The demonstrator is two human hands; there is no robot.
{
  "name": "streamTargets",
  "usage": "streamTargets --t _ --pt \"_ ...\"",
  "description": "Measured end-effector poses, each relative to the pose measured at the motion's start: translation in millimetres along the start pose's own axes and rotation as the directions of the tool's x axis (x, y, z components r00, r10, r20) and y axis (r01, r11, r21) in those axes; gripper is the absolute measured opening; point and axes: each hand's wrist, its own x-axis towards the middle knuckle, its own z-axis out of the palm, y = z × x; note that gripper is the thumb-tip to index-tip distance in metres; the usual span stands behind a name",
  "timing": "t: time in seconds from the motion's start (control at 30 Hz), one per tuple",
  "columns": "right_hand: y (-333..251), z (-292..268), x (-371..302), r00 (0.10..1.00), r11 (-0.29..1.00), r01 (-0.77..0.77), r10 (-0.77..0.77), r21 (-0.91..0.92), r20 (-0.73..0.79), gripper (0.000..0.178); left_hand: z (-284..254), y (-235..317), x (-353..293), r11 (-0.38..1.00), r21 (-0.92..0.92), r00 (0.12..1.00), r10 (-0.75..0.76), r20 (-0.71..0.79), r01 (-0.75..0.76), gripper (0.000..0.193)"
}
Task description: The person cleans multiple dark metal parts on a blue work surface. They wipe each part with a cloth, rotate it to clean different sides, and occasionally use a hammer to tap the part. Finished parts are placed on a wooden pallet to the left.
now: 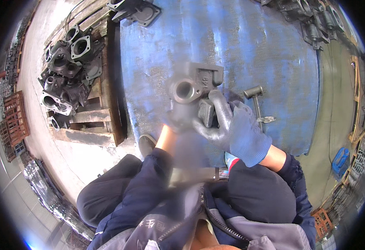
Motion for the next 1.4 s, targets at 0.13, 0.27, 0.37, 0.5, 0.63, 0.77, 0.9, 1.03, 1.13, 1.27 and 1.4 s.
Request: streamTargets --t 0.13,0.27,0.37,0.5,0.63,0.77,0.9,1.03,1.13,1.27,1.4 --pt "-22.4 -4.2 5.1 0.995 0.988 -0.076 0.085 -0.134 0.060 0.056 4.5 -3.5 -5.9 0.998 0.053 0.995 0.041 0.091 -0.046 0.066" --pt "-29.4 -2.5 7.6 0.935 0.950 -0.310 0.309 -0.023 0.173 0.056 8.4 -12.3 0.2 0.999 -0.030 0.995 0.030 0.100 -0.027 0.065" --pt "-12.5 -0.9 8.0 0.913 0.907 -0.403 0.388 0.126 0.126 0.047 2.3 -19.2 13.2 0.987 -0.160 0.996 0.034 0.083 -0.020 0.064" --pt "28.1 3.2 13.8 0.870 0.715 -0.458 0.483 0.528 0.101 0.036 -24.8 -16.7 25.5 0.801 -0.598 0.999 -0.050 -0.004 0.038 0.062" --pt "52.5 5.4 8.0 0.695 0.328 -0.645 0.627 0.690 0.352 0.037 -49.1 -0.9 33.8 0.753 -0.637 0.984 -0.077 0.161 0.163 0.071" --pt "63.9 19.8 -7.4 0.586 -0.149 -0.586 0.601 0.797 0.543 0.033 -50.8 6.5 27.6 0.919 -0.395 0.999 0.020 0.049 0.001 0.060" --pt "67.7 52.9 -20.3 0.475 -0.476 -0.435 0.599 0.764 0.645 0.034 -45.6 6.3 18.8 0.979 -0.205 0.943 -0.074 -0.323 0.007 0.059" --pt "66.0 72.7 -25.2 0.436 -0.524 -0.399 0.614 0.752 0.658 0.027 -48.1 3.8 19.3 0.979 -0.199 0.890 -0.134 -0.436 0.050 0.060" --pt "64.5 74.9 -24.5 0.470 -0.498 -0.398 0.610 0.770 0.638 0.026 -54.9 1.3 19.8 0.982 -0.173 0.926 -0.139 -0.352 0.081 0.058" --pt "70.4 76.1 -27.7 0.415 -0.600 -0.390 0.563 0.698 0.715 0.028 -62.5 13.9 22.4 0.981 0.115 0.920 -0.103 -0.379 0.157 0.054" --pt "82.2 87.5 -38.4 0.404 -0.378 -0.555 0.656 0.741 0.638 0.032 -33.1 36.9 18.9 0.622 0.718 0.748 0.305 -0.590 0.313 0.063"
